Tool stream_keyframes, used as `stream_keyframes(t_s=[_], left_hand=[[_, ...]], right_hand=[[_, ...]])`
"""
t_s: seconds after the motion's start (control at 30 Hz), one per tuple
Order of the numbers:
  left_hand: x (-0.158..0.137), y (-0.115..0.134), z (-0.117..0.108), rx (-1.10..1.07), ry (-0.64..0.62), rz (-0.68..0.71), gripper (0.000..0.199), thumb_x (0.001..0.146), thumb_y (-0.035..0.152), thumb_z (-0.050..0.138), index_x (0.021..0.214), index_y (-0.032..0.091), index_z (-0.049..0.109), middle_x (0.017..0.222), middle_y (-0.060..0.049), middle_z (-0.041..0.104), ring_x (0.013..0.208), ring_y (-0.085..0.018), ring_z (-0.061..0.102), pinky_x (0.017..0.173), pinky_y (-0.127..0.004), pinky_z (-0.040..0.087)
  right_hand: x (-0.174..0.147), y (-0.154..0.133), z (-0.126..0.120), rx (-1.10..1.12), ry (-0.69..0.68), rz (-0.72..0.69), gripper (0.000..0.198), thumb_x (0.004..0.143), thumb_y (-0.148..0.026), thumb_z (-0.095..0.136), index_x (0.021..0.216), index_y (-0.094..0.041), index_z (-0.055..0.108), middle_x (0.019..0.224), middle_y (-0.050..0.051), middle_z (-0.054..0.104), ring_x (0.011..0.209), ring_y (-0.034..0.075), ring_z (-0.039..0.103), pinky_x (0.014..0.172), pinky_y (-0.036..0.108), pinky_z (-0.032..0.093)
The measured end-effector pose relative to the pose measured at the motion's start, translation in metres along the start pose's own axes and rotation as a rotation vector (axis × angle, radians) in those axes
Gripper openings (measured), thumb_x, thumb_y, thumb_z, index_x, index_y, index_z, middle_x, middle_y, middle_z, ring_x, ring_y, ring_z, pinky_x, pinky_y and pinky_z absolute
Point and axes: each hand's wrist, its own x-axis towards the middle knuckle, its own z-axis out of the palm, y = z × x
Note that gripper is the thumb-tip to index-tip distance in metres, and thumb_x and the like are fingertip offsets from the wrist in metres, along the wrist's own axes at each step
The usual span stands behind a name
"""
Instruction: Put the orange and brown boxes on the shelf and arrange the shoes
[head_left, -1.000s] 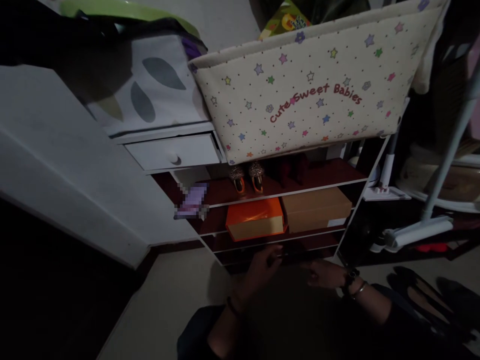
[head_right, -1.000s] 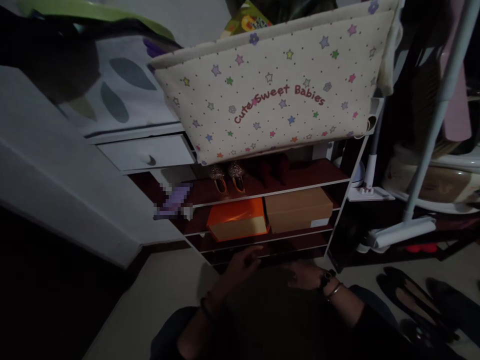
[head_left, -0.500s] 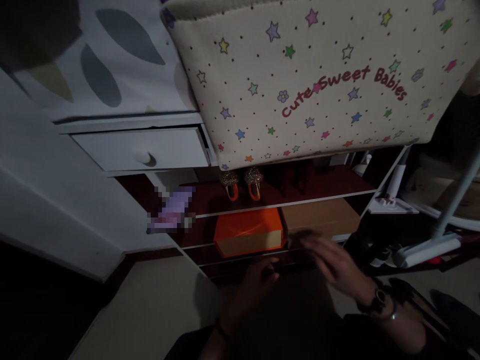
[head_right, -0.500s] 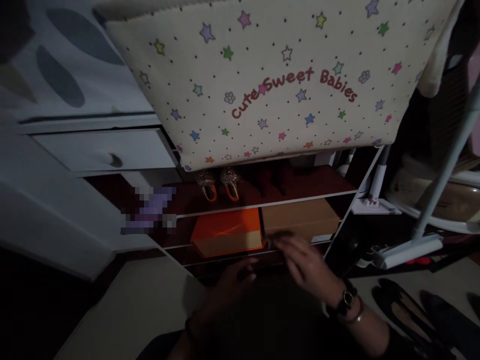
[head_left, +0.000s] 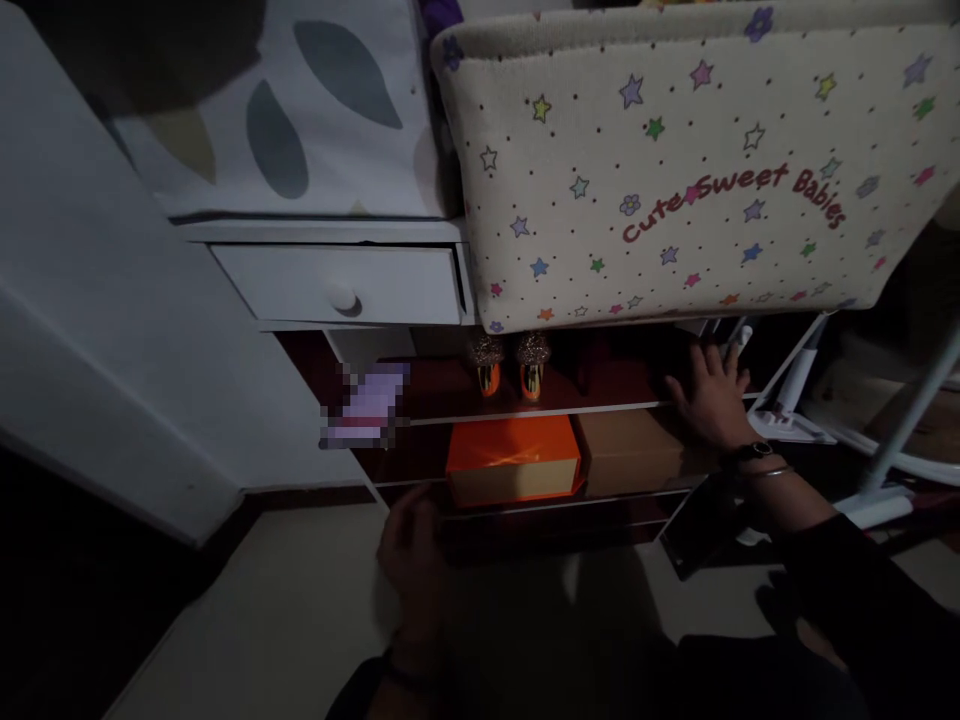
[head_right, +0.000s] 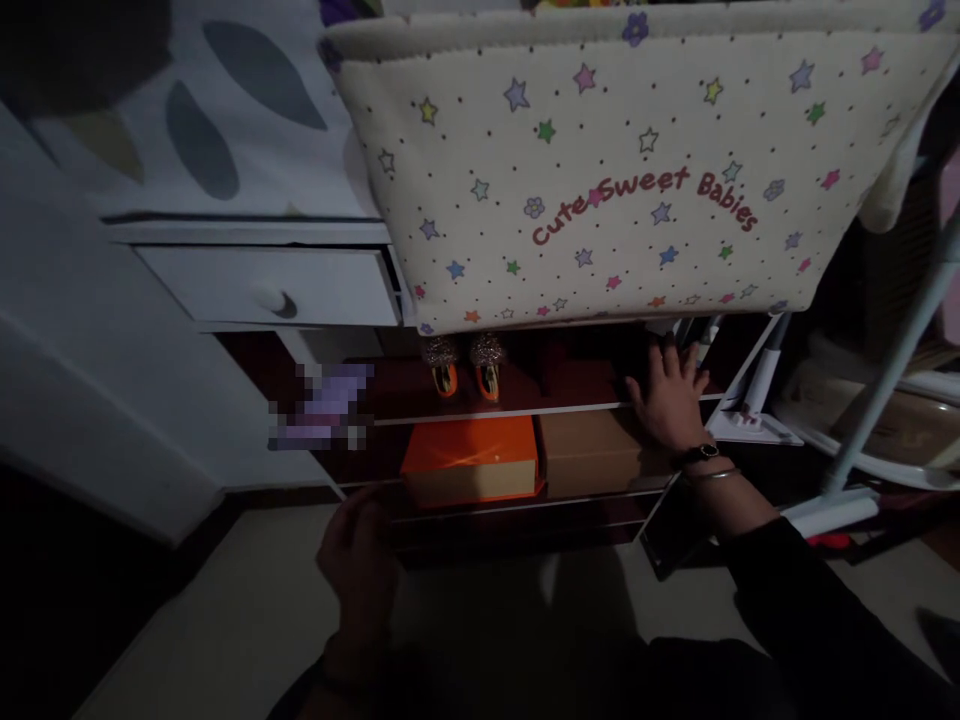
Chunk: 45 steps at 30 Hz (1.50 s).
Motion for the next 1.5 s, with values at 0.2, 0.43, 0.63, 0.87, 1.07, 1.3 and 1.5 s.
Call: stream_keyframes(t_s=[0.2,0.43,0.63,0.87,1.07,1.3,1.5], left_hand=[[0.004,-0.003,0.007,-0.063,0.070,-0.077,0.037,0.083,0.041,0.074,0.113,0.020,0.073,0.091,0.000,0.067,0.082,-0.015,0.060,0.072,-0.026,0.046],[0.004,-0.009,0.002,-0.096,0.041,-0.074,0.035,0.085,0.038,0.073,0.114,0.021,0.073,0.096,-0.001,0.067,0.088,-0.016,0.061,0.078,-0.028,0.047],[0.002,-0.008,0.007,-0.133,0.023,-0.092,0.035,0.084,0.038,0.074,0.115,0.021,0.071,0.101,-0.003,0.068,0.094,-0.017,0.063,0.082,-0.028,0.048],[0.005,-0.005,-0.002,-0.131,0.034,-0.122,0.038,0.081,0.040,0.074,0.114,0.021,0.069,0.103,-0.003,0.068,0.095,-0.019,0.063,0.085,-0.031,0.049],[0.004,0.000,-0.005,-0.119,0.011,-0.140,0.040,0.081,0.039,0.073,0.116,0.021,0.067,0.100,-0.003,0.066,0.095,-0.020,0.064,0.084,-0.032,0.050],[0.003,-0.015,0.000,-0.173,-0.025,-0.240,0.045,0.080,0.039,0.076,0.121,0.023,0.066,0.114,-0.005,0.068,0.105,-0.021,0.065,0.088,-0.032,0.051],[0.002,-0.022,-0.003,-0.218,-0.088,-0.387,0.046,0.082,0.038,0.077,0.124,0.026,0.065,0.123,-0.006,0.067,0.107,-0.020,0.067,0.086,-0.032,0.053]], right_hand=[[0.010,-0.070,-0.026,0.095,-0.087,-0.750,0.072,0.106,-0.023,0.040,0.173,-0.025,0.016,0.170,0.017,0.045,0.158,0.035,0.038,0.127,0.069,0.023],[0.009,-0.070,-0.015,-0.048,0.043,-0.179,0.074,0.098,-0.027,0.051,0.167,-0.008,0.029,0.165,0.032,0.042,0.150,0.058,0.035,0.109,0.091,0.027],[0.006,-0.142,-0.035,0.176,-0.077,-0.832,0.087,0.096,-0.007,0.044,0.174,-0.023,0.010,0.173,0.015,0.040,0.161,0.033,0.033,0.130,0.069,0.019],[0.009,-0.139,-0.012,0.008,-0.090,-0.609,0.070,0.098,-0.014,0.047,0.167,-0.014,0.034,0.165,0.022,0.049,0.150,0.042,0.045,0.123,0.079,0.021],[-0.003,-0.135,-0.011,-0.004,-0.062,-0.384,0.061,0.095,-0.016,0.051,0.156,-0.010,0.050,0.155,0.028,0.055,0.145,0.050,0.046,0.112,0.081,0.036],[0.000,-0.214,-0.006,0.314,-0.209,-0.984,0.072,0.097,-0.005,0.045,0.167,-0.020,0.035,0.171,0.014,0.044,0.160,0.026,0.036,0.131,0.060,0.024],[-0.015,-0.197,-0.008,0.296,-0.216,-0.776,0.085,0.088,0.001,0.050,0.169,-0.021,0.033,0.171,0.017,0.042,0.163,0.032,0.030,0.128,0.070,0.025]])
